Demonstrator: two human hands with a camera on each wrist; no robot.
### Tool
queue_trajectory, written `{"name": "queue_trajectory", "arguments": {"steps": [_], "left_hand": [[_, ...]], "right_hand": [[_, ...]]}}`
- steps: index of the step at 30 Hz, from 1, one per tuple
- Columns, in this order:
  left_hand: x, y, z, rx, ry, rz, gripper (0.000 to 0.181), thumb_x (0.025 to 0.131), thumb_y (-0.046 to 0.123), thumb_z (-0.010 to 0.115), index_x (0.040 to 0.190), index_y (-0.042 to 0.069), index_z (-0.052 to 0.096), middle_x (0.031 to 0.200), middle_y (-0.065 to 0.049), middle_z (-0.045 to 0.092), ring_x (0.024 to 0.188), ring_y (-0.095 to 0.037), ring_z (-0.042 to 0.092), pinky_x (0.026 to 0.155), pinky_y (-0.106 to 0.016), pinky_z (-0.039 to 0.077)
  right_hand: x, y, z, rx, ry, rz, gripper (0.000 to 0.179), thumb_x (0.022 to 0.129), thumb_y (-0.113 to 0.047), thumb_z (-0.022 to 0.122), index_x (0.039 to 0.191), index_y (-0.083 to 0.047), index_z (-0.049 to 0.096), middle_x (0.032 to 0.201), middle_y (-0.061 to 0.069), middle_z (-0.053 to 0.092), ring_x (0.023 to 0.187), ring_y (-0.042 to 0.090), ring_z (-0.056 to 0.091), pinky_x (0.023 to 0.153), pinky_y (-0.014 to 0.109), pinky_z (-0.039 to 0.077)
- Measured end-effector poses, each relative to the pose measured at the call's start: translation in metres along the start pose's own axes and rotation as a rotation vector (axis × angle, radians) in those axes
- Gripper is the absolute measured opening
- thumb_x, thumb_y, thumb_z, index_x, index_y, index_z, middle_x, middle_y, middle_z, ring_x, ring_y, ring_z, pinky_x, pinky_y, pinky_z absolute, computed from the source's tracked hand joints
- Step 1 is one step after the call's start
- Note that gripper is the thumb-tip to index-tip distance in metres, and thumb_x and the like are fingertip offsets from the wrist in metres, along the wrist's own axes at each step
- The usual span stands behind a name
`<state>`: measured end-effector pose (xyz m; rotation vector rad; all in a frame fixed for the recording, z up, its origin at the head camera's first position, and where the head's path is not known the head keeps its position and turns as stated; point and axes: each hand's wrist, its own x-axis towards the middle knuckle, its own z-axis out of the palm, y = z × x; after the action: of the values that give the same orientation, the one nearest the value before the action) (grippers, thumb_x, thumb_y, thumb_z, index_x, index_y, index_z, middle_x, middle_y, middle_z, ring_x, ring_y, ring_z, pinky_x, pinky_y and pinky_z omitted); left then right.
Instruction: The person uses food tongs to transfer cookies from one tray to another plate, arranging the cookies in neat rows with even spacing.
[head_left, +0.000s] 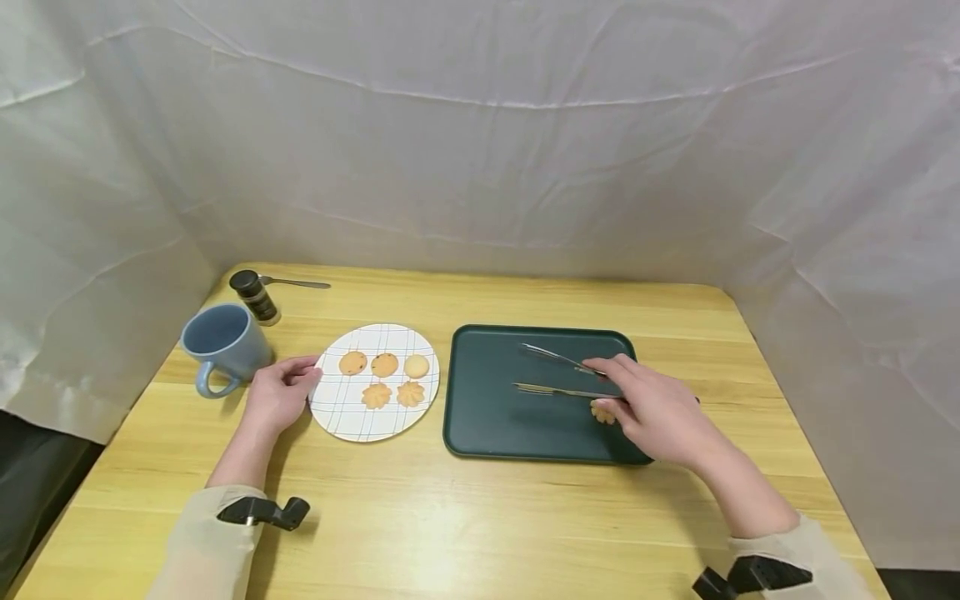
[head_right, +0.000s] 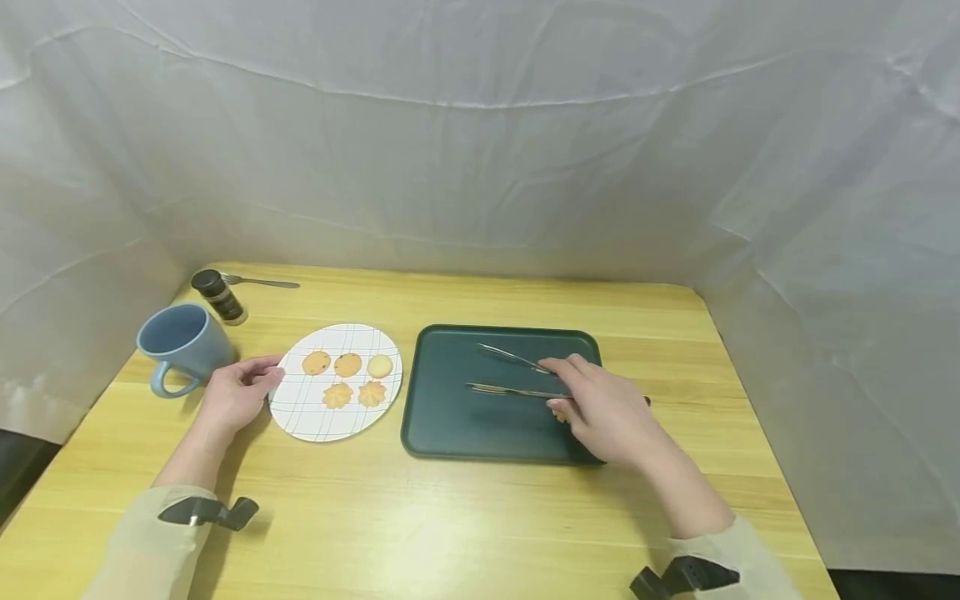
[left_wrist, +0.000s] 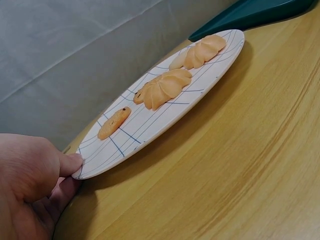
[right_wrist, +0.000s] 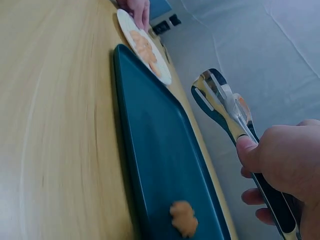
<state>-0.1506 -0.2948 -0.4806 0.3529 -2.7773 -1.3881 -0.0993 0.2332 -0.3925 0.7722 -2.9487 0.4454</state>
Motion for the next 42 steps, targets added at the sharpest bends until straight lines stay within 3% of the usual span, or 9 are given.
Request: {"name": "queue_trajectory", "arguments": {"steps": [9, 16, 24, 29, 35, 42], "left_hand": [[-0.001, 0.0, 0.0, -0.004, 0.004, -0.009, 0.038, 0.107, 0.024, 0.063, 0.138, 0.002, 0.068, 0.122, -0.018, 0.07, 0.106, -0.025, 0.059, 0.082, -0.023, 0.045], [-0.001, 0.001, 0.001, -0.011, -0.006, -0.02, 0.038, 0.107, 0.023, 0.063, 0.138, 0.001, 0.068, 0.123, -0.019, 0.069, 0.107, -0.026, 0.059, 0.083, -0.025, 0.045], [-0.001, 0.002, 0.001, -0.014, -0.003, -0.033, 0.038, 0.107, 0.024, 0.063, 0.138, 0.002, 0.068, 0.123, -0.019, 0.069, 0.107, -0.026, 0.058, 0.084, -0.026, 0.045], [0.0, 0.002, 0.001, -0.011, 0.001, -0.025, 0.038, 0.107, 0.024, 0.063, 0.138, 0.002, 0.068, 0.122, -0.019, 0.069, 0.107, -0.026, 0.059, 0.084, -0.026, 0.045], [0.001, 0.001, 0.002, -0.012, 0.002, -0.03, 0.038, 0.107, 0.024, 0.063, 0.138, 0.002, 0.068, 0.122, -0.018, 0.069, 0.107, -0.026, 0.058, 0.084, -0.027, 0.045], [0.0, 0.003, 0.001, -0.006, -0.004, -0.039, 0.039, 0.107, 0.025, 0.063, 0.139, 0.002, 0.068, 0.123, -0.018, 0.069, 0.108, -0.026, 0.058, 0.084, -0.027, 0.045]], "right_hand": [[-0.028, 0.021, -0.007, -0.009, 0.042, 0.037, 0.054, 0.098, -0.02, 0.079, 0.148, -0.017, 0.058, 0.107, -0.002, 0.065, 0.067, 0.004, 0.047, 0.055, 0.028, 0.038], [-0.041, 0.033, -0.006, -0.008, 0.01, 0.08, 0.053, 0.099, -0.019, 0.077, 0.149, -0.016, 0.057, 0.101, -0.004, 0.06, 0.066, 0.007, 0.046, 0.055, 0.029, 0.037], [-0.058, 0.045, -0.003, -0.005, 0.009, 0.108, 0.051, 0.099, -0.019, 0.078, 0.146, -0.019, 0.058, 0.121, 0.002, 0.067, 0.075, 0.009, 0.054, 0.06, 0.034, 0.041], [-0.067, 0.053, 0.002, -0.003, -0.008, 0.127, 0.053, 0.099, -0.019, 0.078, 0.147, -0.017, 0.057, 0.125, 0.004, 0.067, 0.083, 0.012, 0.061, 0.061, 0.038, 0.047], [-0.076, 0.06, 0.004, -0.019, -0.018, 0.147, 0.053, 0.098, -0.019, 0.078, 0.147, -0.015, 0.057, 0.123, 0.005, 0.068, 0.077, 0.012, 0.054, 0.06, 0.039, 0.044], [-0.082, 0.065, 0.006, -0.028, -0.023, 0.158, 0.053, 0.098, -0.023, 0.078, 0.146, -0.015, 0.058, 0.126, 0.007, 0.068, 0.091, 0.021, 0.067, 0.062, 0.05, 0.053]]}}
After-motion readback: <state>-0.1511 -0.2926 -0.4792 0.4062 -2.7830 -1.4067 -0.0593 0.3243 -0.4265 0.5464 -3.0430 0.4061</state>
